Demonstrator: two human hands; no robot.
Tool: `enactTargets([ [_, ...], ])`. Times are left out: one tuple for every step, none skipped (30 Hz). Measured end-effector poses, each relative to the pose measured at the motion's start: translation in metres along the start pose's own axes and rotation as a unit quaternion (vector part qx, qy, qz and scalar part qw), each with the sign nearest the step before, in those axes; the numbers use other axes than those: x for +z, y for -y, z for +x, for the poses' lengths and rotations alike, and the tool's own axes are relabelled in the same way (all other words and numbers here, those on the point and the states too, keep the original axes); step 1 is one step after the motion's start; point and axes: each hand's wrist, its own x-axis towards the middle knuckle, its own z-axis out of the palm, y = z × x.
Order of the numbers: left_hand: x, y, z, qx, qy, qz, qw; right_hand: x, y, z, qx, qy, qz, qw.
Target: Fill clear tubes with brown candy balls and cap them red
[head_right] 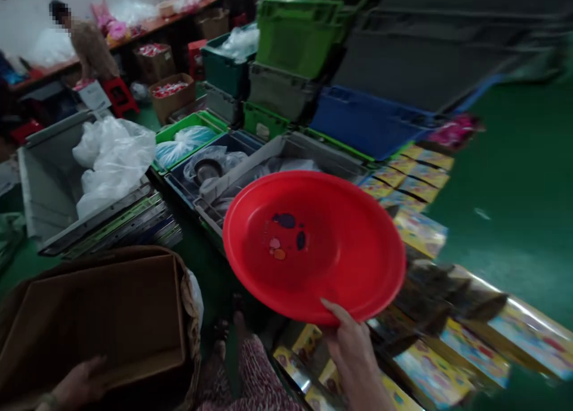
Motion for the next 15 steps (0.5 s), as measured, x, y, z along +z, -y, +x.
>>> enactTargets([
  [-0.010,-0.013,-0.004,0.034,-0.001,-0.055,0.998,0.011,0.002,-0.002,0.002,0.018,-0.017,1.000],
  [-0.019,-0.027,-0.007,0.094,0.000,-0.183,0.979,0.022,0.003,-0.004,0.005,0.037,-0.037,0.999],
  [-0.026,-0.043,-0.010,0.133,0.008,-0.296,0.946,0.033,0.002,-0.007,0.009,0.057,-0.058,0.997],
  [-0.031,-0.061,-0.012,0.150,0.009,-0.376,0.914,0.043,0.000,-0.011,0.014,0.079,-0.080,0.994],
  [-0.033,-0.079,-0.014,0.150,0.004,-0.437,0.887,0.053,-0.003,-0.015,0.021,0.104,-0.102,0.989],
  [-0.033,-0.098,-0.015,0.152,-0.005,-0.492,0.857,0.062,-0.007,-0.019,0.031,0.132,-0.126,0.983],
  [-0.031,-0.116,-0.017,0.155,-0.015,-0.545,0.824,0.070,-0.012,-0.024,0.044,0.163,-0.152,0.974],
  [-0.027,-0.132,-0.019,0.155,-0.028,-0.588,0.793,0.077,-0.016,-0.029,0.062,0.197,-0.180,0.962],
  [-0.022,-0.145,-0.021,0.146,-0.049,-0.627,0.763,0.085,-0.021,-0.034,0.083,0.232,-0.211,0.946],
  [-0.016,-0.156,-0.024,0.119,-0.081,-0.668,0.730,0.092,-0.024,-0.040,0.105,0.268,-0.242,0.927],
  [-0.010,-0.165,-0.028,0.076,-0.121,-0.705,0.695,0.098,-0.027,-0.046,0.123,0.303,-0.270,0.906],
  [-0.005,-0.171,-0.031,0.024,-0.162,-0.734,0.659,0.105,-0.029,-0.053,0.136,0.337,-0.294,0.884],
  [0.000,-0.176,-0.034,-0.028,-0.197,-0.754,0.626,0.111,-0.029,-0.059,0.143,0.369,-0.313,0.863],
  [0.004,-0.180,-0.037,-0.078,-0.224,-0.768,0.595,0.118,-0.028,-0.063,0.145,0.399,-0.326,0.845],
  [0.006,-0.183,-0.037,-0.120,-0.243,-0.775,0.570,0.124,-0.025,-0.067,0.145,0.428,-0.334,0.827],
])
